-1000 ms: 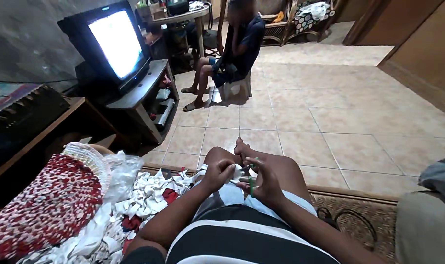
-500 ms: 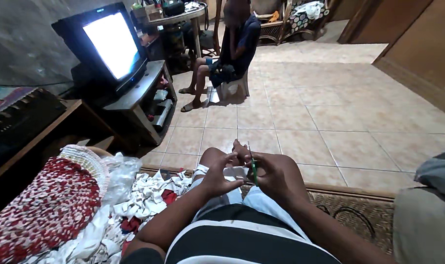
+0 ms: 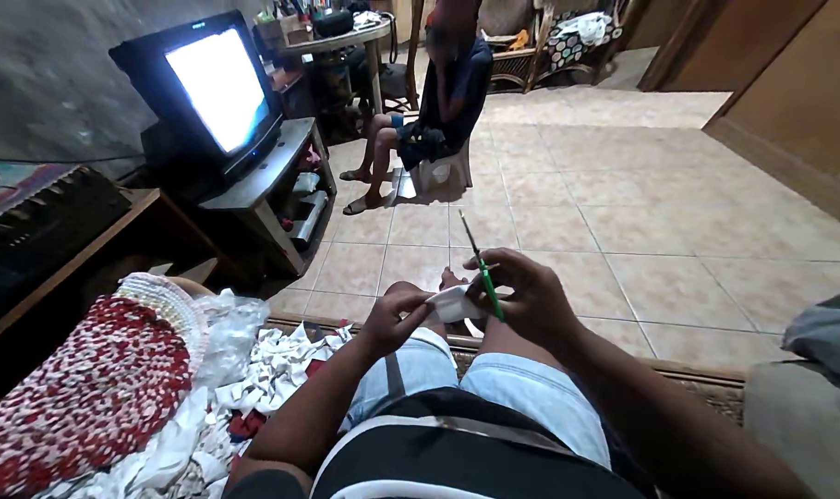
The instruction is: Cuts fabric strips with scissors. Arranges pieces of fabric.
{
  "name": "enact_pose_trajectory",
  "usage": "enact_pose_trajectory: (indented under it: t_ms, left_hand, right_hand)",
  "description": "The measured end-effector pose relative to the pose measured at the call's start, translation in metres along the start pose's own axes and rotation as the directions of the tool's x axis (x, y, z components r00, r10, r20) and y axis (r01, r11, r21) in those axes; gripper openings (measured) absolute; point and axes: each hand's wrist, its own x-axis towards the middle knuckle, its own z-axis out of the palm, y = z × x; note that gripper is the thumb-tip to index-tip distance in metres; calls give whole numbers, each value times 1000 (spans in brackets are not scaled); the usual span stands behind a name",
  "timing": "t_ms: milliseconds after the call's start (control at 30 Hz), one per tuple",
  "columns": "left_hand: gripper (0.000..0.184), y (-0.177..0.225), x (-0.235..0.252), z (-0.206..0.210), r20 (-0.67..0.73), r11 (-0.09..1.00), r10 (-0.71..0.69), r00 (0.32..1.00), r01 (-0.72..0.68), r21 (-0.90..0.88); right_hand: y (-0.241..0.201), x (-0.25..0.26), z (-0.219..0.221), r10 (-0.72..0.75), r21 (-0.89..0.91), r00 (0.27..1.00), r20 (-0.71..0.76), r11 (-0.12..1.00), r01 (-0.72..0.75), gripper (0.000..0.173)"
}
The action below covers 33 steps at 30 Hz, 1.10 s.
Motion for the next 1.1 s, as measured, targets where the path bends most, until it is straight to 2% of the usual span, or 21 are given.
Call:
enact_pose_trajectory:
  t_ms: [133, 200, 300, 400, 567, 700, 800, 1000, 1100]
  left_hand:
    - [19, 7, 5, -15, -6, 977, -130, 992, 127, -169]
    - [16, 8, 9, -20, 57, 974, -116, 992, 124, -188]
    - [21, 1, 13, -23, 178, 992, -90, 980, 103, -67]
    - [27, -20, 11, -20, 242, 986, -165, 956, 169, 3]
    - [26, -57, -4, -16, 423, 949, -304, 854, 308, 61]
    - [25, -77, -18, -24, 400, 892, -401, 824, 451, -35]
    - [24, -90, -28, -34, 390, 868, -435, 811, 493, -56]
    - [27, -98, -44, -60, 293, 840, -530, 796, 539, 56]
    - [27, -107, -54, -71, 262, 804, -586, 767, 591, 68]
  right_hand:
    - [-13, 13, -14, 98, 55, 989, 110, 993, -104, 37]
    - [-18, 18, -16, 102, 60, 989, 103, 992, -109, 36]
    - [-28, 26, -20, 109, 74, 993, 54, 991, -113, 34]
    - [-29, 38, -30, 73, 81, 997, 22, 994, -74, 33]
    - [-31, 47, -44, 99, 93, 994, -49, 991, -95, 30]
    - [-22, 44, -57, 131, 162, 985, -114, 980, -112, 30]
    - [-13, 38, -69, 147, 200, 977, -155, 973, -115, 29]
    - [13, 2, -97, 259, 239, 930, -262, 951, -197, 30]
    - [31, -28, -107, 343, 257, 903, -259, 926, -278, 32]
